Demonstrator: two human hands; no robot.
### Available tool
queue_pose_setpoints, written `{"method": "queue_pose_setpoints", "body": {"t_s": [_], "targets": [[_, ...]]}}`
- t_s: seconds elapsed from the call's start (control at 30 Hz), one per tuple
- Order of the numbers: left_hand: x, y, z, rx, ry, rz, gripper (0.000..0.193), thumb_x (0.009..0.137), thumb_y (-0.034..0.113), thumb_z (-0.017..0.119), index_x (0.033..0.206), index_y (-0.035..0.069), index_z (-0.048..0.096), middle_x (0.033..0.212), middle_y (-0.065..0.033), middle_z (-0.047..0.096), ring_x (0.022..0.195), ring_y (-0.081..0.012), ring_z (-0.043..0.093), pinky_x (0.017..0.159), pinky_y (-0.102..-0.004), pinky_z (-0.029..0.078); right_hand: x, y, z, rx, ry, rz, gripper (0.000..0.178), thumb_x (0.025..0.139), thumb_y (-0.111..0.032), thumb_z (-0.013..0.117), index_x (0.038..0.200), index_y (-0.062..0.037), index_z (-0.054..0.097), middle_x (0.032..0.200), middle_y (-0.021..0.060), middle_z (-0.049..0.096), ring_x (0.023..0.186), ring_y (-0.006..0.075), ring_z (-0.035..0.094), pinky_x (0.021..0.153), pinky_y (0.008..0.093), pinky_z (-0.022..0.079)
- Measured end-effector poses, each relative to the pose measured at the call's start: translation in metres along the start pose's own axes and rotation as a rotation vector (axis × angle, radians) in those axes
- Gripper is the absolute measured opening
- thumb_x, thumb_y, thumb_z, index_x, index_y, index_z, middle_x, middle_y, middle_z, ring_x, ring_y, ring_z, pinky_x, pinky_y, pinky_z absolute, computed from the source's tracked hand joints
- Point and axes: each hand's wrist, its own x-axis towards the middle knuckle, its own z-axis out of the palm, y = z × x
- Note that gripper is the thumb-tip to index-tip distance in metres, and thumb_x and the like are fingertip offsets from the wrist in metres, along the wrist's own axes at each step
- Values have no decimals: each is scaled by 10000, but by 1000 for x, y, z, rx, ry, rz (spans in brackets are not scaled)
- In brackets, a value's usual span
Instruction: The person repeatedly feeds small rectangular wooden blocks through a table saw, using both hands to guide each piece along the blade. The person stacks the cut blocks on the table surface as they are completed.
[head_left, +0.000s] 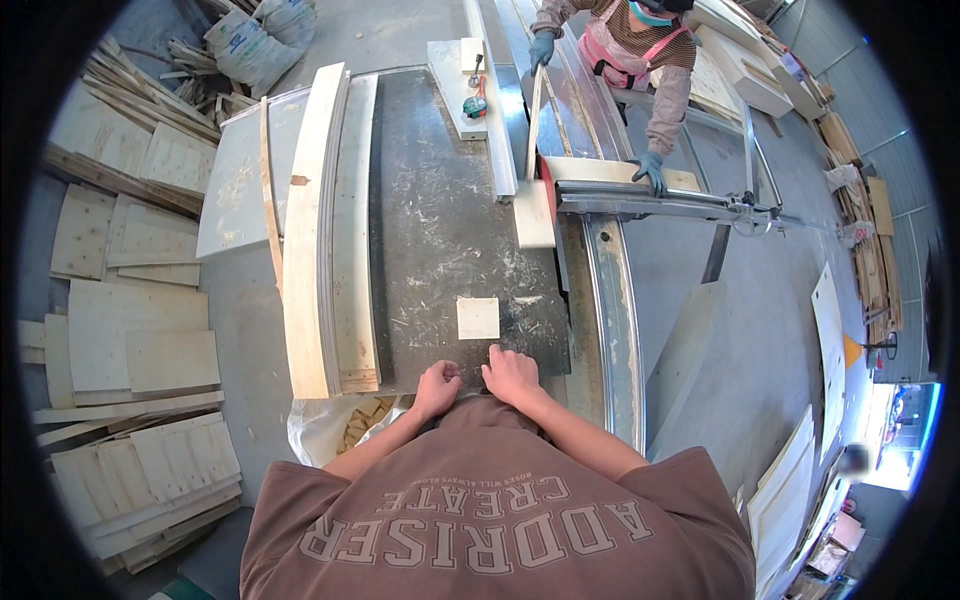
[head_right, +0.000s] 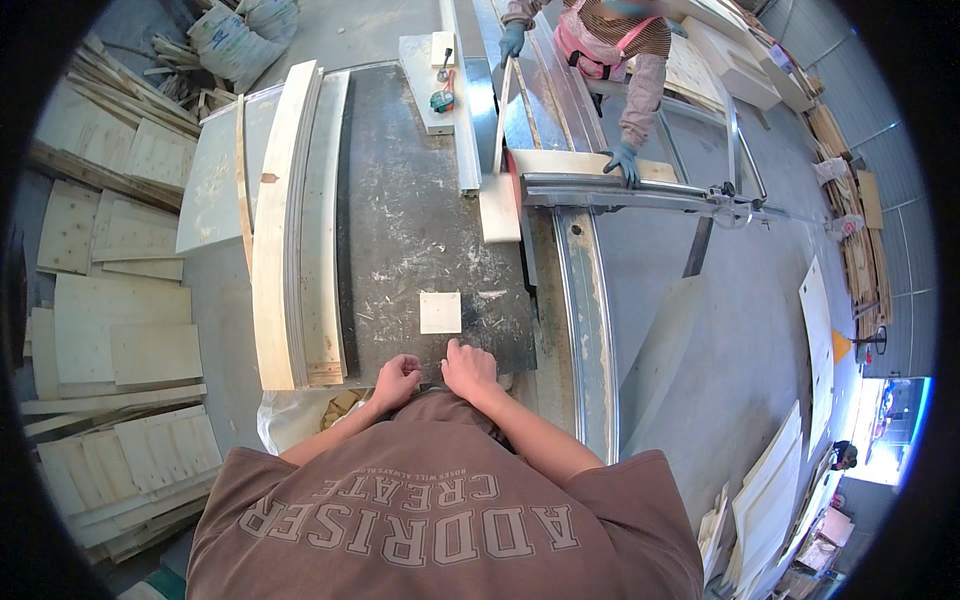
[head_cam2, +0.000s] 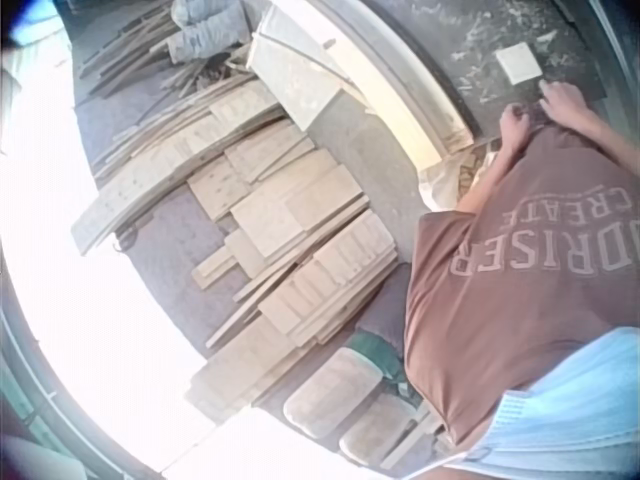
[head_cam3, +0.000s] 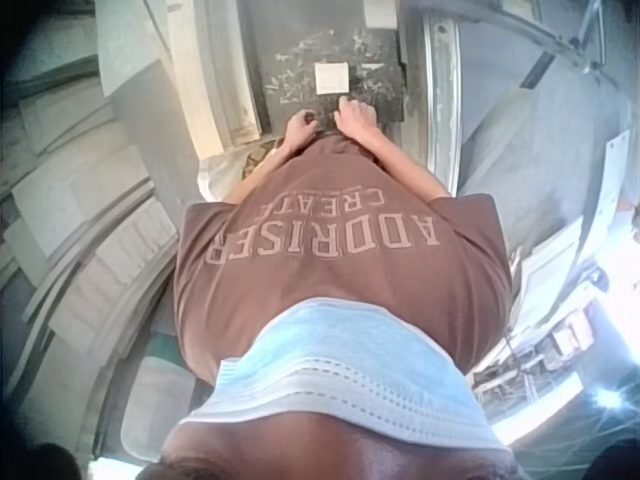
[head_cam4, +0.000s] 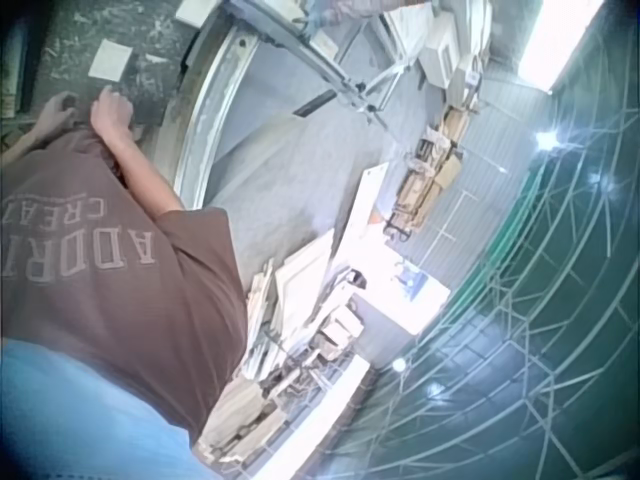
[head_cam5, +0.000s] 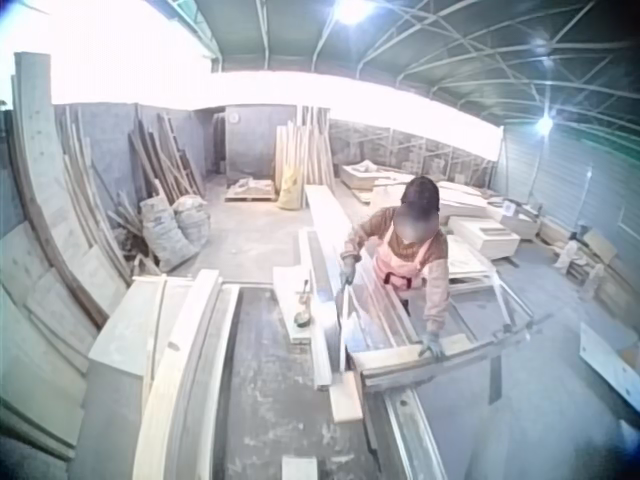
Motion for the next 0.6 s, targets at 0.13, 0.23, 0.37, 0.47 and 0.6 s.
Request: {"method": "queue_pose_setpoints", "body": {"t_s": [0.13, 0.23, 0.37, 0.47, 0.6], "targets": [[1, 5, -2, -2, -8, -25, 371, 902, 144, 689, 1215, -52, 727, 1113, -196, 806, 1040, -307, 788, 945, -417, 619, 5, 1, 0, 20, 2, 8, 353, 976, -350, 728, 1090, -24, 655, 928, 221, 776, 862, 443, 769, 744, 565, 612], [0, 5, -3, -14, -4, -24, 378, 908, 146, 682, 1226, -54, 725, 1126, -201, 804, 1052, -308, 786, 951, -416, 617, 9, 2, -2, 99, 79, 79, 331, 975, -327, 727, 1089, -26, 652, 982, 221, 757, 931, 440, 754, 795, 574, 596], [1, -5, -1, -59, 20, -28, 343, 931, 115, 692, 1224, -62, 719, 1096, -155, 803, 1016, -223, 767, 915, -362, 607, 37, 31, 9, 185, 392, 184, 424, 937, -284, 762, 1204, 5, 604, 1231, 232, 615, 1212, 419, 603, 1014, 544, 510], [-6, 1, -6, 8, 18, -47, 353, 945, 116, 682, 1243, -71, 710, 1127, -163, 801, 1043, -233, 766, 931, -368, 605, 77, 48, -11, 76, 417, 405, 597, 913, -346, 806, 1289, 43, 552, 1346, 230, 554, 1301, 415, 527, 1098, 530, 448], [-17, -1, -8, -24, 26, -90, 369, 944, 117, 673, 1254, -79, 704, 1128, -179, 801, 1050, -254, 772, 942, -381, 607, 139, 80, -23, 10, 446, 528, 923, 849, -449, 870, 1459, 102, 449, 1432, 239, 536, 1340, 398, 512, 1160, 506, 410]]}}
